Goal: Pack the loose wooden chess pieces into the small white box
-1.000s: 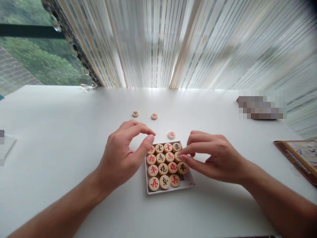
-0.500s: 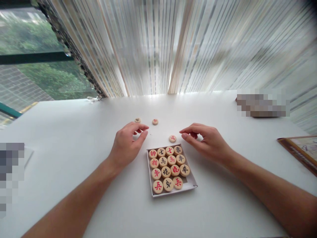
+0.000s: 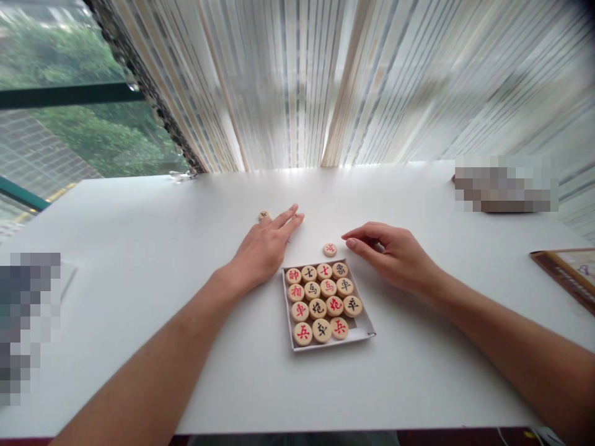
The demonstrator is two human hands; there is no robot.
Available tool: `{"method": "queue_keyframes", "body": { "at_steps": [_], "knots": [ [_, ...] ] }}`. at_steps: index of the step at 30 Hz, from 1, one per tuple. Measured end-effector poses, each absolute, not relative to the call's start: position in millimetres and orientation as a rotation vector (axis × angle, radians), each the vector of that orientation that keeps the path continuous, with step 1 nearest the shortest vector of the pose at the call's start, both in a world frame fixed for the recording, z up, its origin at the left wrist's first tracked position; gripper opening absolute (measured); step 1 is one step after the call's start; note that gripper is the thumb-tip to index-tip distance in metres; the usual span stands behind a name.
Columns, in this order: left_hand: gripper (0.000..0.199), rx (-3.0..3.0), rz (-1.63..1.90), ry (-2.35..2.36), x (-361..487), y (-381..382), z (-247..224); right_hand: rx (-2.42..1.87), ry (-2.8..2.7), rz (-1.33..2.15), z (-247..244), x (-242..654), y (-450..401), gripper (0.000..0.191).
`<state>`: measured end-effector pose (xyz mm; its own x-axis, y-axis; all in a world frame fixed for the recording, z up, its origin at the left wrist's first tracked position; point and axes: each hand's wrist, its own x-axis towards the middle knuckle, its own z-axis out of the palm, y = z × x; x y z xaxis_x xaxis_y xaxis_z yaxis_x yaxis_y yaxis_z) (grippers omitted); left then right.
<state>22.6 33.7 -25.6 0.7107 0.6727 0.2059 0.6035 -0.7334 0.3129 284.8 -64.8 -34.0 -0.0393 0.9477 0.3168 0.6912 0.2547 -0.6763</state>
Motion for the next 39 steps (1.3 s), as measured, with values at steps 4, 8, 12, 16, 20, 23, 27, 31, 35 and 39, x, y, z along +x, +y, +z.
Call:
{"method": "queue_keyframes", "body": {
  "at_steps": [4,8,12,16,20,23,27,31,35,39],
  "knots": [
    [0.055,2.722,0.43,1.032,22.3,33.6,-26.2,-1.502,-1.799,0.442,-34.5,284.0,-64.7,0.028],
    [0.052,2.715,0.474,1.04,23.0,32.7,-28.2,-1.49,-1.836,0.483,-36.2,280.9,-59.4,0.033],
    [0.049,2.664,0.567,1.084,24.4,30.8,-29.0,-1.477,-1.899,0.525,-37.4,279.6,-50.0,0.039],
    [0.047,2.601,0.652,1.104,25.1,30.3,-29.4,-1.442,-1.987,0.551,-36.6,282.1,-43.1,0.032],
    [0.044,2.551,0.718,1.09,24.3,30.7,-30.3,-1.363,-2.1,0.547,-34.2,285.2,-39.8,0.031],
    [0.043,2.517,0.777,1.085,22.3,30.0,-30.4,-1.368,-2.092,0.556,-32.5,286.5,-39.8,0.023],
    [0.04,2.477,0.831,1.086,17.7,26.6,-29.2,-1.423,-1.985,0.533,-34.2,289.9,-43.5,0.017],
    [0.035,2.444,0.865,1.078,13.4,20.9,-27.3,-1.46,-1.862,0.512,-38.1,297.5,-49.2,0.018],
    [0.031,2.416,0.895,1.065,11.5,15.1,-24.7,-1.47,-1.721,0.509,-35.1,301.9,-54.9,0.028],
    [0.027,2.392,0.967,1.043,12.5,10.3,-20.4,-1.441,-1.427,0.713,-25.1,294.9,-61.1,0.028]
  ]
}}
